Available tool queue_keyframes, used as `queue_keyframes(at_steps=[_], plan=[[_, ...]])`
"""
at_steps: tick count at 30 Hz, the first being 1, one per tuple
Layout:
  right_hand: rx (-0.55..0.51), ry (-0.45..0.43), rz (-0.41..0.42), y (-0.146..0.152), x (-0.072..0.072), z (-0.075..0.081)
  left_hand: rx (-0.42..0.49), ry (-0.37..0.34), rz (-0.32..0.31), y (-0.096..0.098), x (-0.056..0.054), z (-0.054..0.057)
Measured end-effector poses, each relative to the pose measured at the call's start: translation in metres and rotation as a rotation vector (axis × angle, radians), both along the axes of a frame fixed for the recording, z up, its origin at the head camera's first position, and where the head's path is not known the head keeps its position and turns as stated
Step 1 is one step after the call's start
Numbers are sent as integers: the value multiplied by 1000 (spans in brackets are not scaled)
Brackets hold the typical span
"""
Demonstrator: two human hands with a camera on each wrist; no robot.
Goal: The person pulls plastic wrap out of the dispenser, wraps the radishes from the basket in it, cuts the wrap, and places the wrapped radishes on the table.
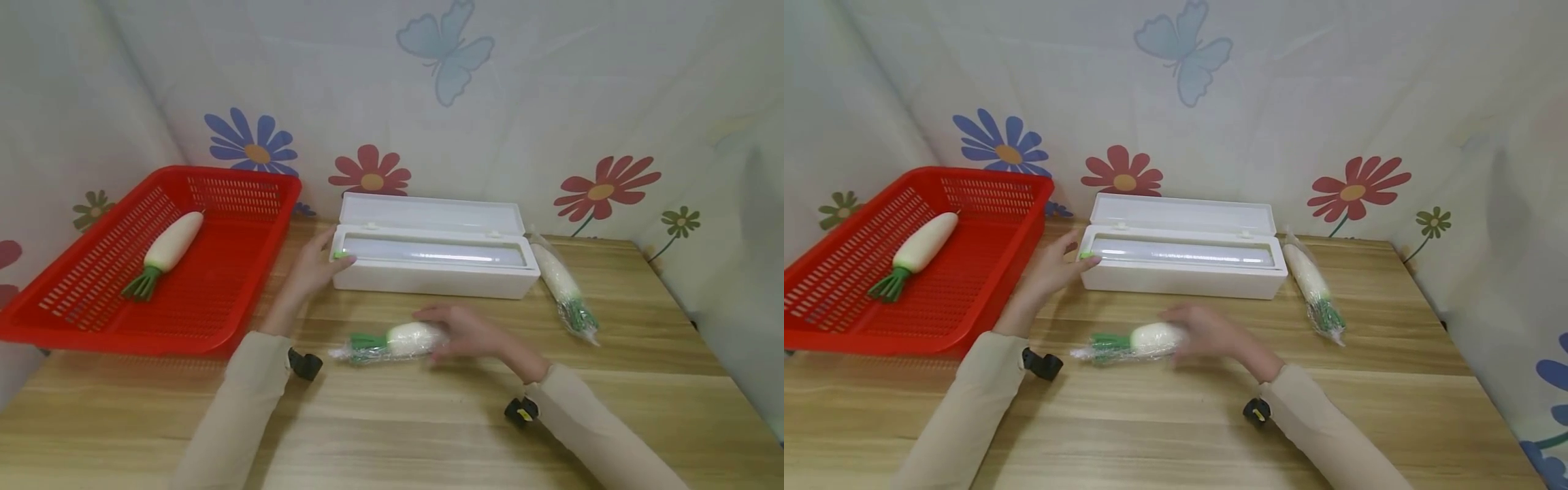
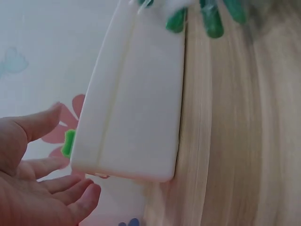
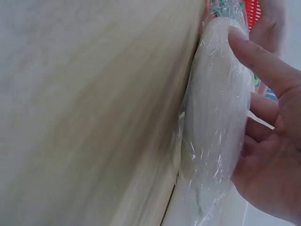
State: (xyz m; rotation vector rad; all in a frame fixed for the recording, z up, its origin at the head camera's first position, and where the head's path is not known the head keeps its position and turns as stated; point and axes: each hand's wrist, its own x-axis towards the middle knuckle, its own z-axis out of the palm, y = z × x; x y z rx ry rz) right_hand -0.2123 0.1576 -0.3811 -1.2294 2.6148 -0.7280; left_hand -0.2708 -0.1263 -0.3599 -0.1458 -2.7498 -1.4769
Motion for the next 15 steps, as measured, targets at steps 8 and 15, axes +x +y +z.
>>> queue_keyframes(at_steps=[8,15], plan=[[37,-34,-29,-9,0,-3,13,-92,-43,-4,-10,-7],[3,-48,-92,-6,0,-2,16,-108,-19,-2,-12,-9]])
